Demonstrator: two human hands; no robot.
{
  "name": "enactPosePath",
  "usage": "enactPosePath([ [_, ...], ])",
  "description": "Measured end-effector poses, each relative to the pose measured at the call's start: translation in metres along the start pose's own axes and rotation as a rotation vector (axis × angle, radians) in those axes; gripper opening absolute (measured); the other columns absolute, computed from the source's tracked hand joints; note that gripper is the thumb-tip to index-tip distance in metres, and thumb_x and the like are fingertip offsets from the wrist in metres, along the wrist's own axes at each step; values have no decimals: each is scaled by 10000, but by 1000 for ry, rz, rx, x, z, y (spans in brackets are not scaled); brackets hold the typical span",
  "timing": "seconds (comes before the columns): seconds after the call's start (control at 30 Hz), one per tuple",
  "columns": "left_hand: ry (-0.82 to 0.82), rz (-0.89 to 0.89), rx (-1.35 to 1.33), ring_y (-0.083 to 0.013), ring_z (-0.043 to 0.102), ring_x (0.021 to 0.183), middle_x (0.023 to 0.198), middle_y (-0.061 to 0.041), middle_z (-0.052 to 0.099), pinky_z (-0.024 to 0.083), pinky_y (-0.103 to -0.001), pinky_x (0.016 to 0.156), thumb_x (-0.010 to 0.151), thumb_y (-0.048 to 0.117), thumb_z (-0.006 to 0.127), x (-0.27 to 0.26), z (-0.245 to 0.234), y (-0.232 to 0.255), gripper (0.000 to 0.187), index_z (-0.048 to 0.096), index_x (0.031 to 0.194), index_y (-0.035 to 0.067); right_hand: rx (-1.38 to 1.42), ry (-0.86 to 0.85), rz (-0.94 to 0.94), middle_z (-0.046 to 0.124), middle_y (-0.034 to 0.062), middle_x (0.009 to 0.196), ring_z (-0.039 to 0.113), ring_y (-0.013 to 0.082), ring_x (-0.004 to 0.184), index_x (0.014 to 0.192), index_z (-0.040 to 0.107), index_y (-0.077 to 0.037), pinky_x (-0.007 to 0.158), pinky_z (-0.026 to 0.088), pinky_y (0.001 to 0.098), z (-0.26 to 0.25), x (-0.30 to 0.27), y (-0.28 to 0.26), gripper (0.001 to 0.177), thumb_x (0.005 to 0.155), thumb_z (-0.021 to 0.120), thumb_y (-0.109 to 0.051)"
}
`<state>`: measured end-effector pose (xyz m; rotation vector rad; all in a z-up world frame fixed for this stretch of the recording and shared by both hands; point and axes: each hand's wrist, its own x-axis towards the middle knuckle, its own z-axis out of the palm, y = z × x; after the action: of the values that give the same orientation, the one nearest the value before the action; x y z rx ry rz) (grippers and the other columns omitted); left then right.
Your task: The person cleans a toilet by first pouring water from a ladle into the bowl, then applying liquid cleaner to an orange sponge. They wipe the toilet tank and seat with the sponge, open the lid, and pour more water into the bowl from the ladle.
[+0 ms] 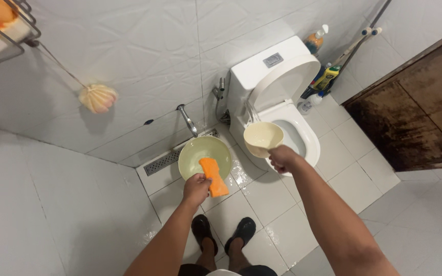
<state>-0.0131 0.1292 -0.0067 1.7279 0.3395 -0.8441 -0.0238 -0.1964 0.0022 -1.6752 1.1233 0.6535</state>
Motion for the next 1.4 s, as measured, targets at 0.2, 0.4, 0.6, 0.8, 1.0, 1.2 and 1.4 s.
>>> enactPosePath([
  [0.2, 22, -70, -102, -169, 671, 835, 976, -65, 699, 551, -312, 716, 871, 182, 600, 12, -26, -42, 233, 637, 1042, 29, -240, 67, -75, 624, 177, 671, 635, 267, 545, 772, 593, 89, 498, 560, 378, 45, 18, 62, 453, 946, 481, -315],
  [0.4, 173, -187, -177, -157, 664, 864, 977, -44, 679, 561, -320, 752, 884, 191, 605, 51, -68, -122, 230, 619, 1057, 40, -537, -25, -167, 646, 243, 690, 654, 310, 547, 806, 623, 120, 582, 555, 392, 113, 68, 77, 518, 967, 429, -333],
  [0.6, 312, -232, -185, -202, 658, 867, 982, -88, 671, 560, -337, 753, 881, 220, 612, 126, -104, -206, 274, 629, 1070, 22, -905, 158, -450, 647, 273, 1012, 631, 390, 938, 1043, 559, 49, 812, 490, 451, 207, 196, 95, 387, 961, 463, -317],
  [0.8, 368, -257, -216, -173, 665, 913, 1026, -75, 671, 564, -314, 780, 888, 240, 595, 184, -121, -257, 298, 613, 1086, 18, -1168, 145, -235, 671, 207, 1096, 688, 307, 1002, 1220, 494, 57, 808, 566, 394, 277, 258, 78, 399, 912, 513, -197],
  [1.0, 391, -256, -331, -175, 652, 917, 1032, -74, 663, 554, -318, 783, 894, 209, 588, 218, -123, -290, 279, 602, 1103, 25, -1224, -14, -278, 665, 189, 1068, 659, 320, 978, 1088, 645, 2, 831, 544, 416, 327, 327, 111, 335, 927, 481, -241],
  [1.2, 380, -286, -340, -173, 646, 926, 1039, -68, 662, 547, -305, 805, 906, 206, 583, 215, -121, -286, 265, 603, 1110, 38, -944, -327, -196, 643, 178, 622, 637, 257, 559, 768, 648, 34, 725, 551, 398, 335, 347, 131, 697, 984, 325, -544],
  [1.4, 333, -232, -330, -174, 643, 907, 1009, -70, 657, 556, -319, 785, 899, 221, 589, 192, -115, -271, 280, 620, 1091, 19, -719, -346, -208, 531, 70, 506, 528, 182, 438, 606, 553, -96, 634, 545, 389, 309, 263, 154, 691, 932, 290, -646],
])
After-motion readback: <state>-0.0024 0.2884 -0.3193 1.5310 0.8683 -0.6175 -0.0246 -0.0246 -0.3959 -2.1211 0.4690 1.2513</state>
